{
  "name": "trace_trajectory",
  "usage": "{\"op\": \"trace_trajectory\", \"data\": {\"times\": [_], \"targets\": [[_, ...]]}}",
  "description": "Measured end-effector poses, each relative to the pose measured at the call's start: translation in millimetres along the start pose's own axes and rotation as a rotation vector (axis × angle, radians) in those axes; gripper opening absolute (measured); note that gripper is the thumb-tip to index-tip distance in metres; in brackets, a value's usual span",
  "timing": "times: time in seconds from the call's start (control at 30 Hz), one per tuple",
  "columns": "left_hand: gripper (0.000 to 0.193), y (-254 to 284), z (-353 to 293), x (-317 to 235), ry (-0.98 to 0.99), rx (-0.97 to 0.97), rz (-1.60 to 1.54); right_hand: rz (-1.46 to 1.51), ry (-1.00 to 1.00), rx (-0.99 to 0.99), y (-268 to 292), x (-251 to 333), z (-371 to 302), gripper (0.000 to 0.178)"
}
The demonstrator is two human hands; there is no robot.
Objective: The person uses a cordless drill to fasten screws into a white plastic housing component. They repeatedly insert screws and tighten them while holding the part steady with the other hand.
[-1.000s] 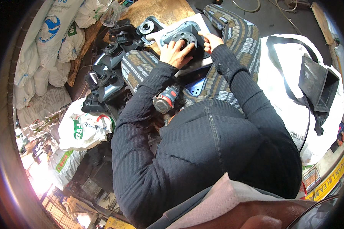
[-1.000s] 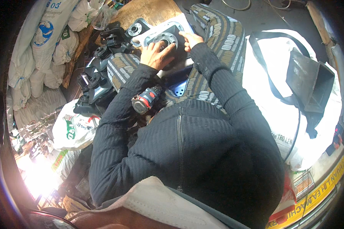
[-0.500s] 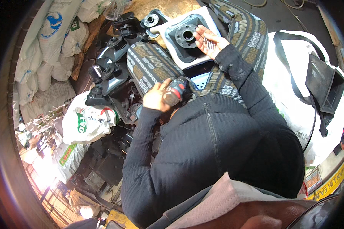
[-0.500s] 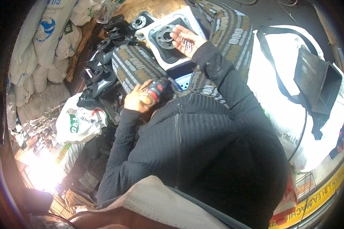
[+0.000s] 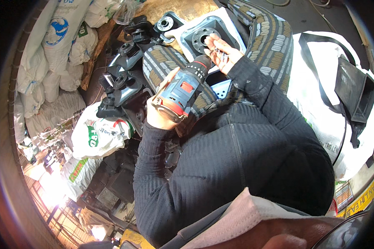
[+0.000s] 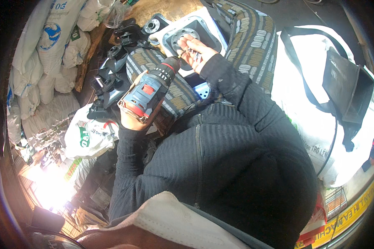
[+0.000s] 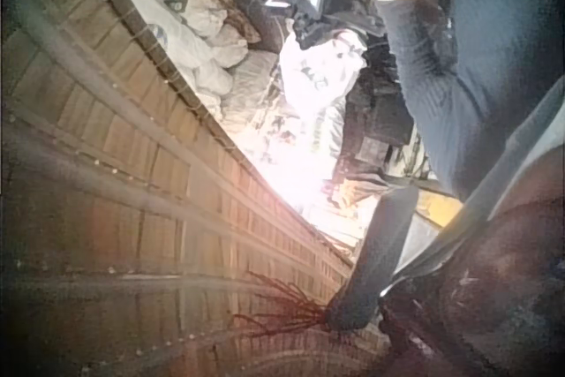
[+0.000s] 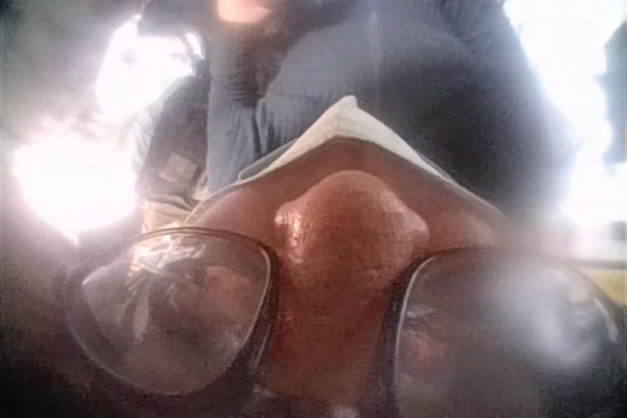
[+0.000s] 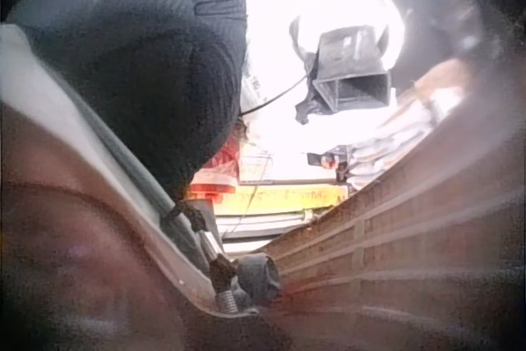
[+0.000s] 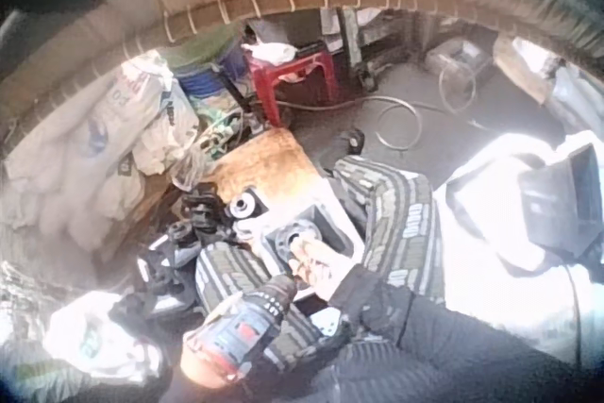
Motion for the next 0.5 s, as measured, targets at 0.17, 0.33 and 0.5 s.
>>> {"op": "trace_trajectory", "data": {"times": [0.17,0.33,0.5], "targets": [[0.050,-3.5,-1.2,-3.5,0.246,-0.045,-0.063,0.056,0.041,-0.017,-3.8,-4.6,-0.6,0.027],[0.051,0.5,-2.4,5.2,0.177,-0.047,0.035,0.075,0.007,-0.052,-11.8,-11.0,-3.8,0.024],[0.060,6.9,-7.6,10.1,0.047,0.042,0.092,0.099,0.030,-0.081,-8.6,-12.4,3.5,0.023]]}}
Point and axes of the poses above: each hand's wrist, its own z-axis towards the middle knuckle, its own y-axis out of the back of the hand, x = y × z, the point moved 2 cm from there along z, towards the middle knuckle, and after that the axes turned 15 degrees about -x, right-handed, at the moved point
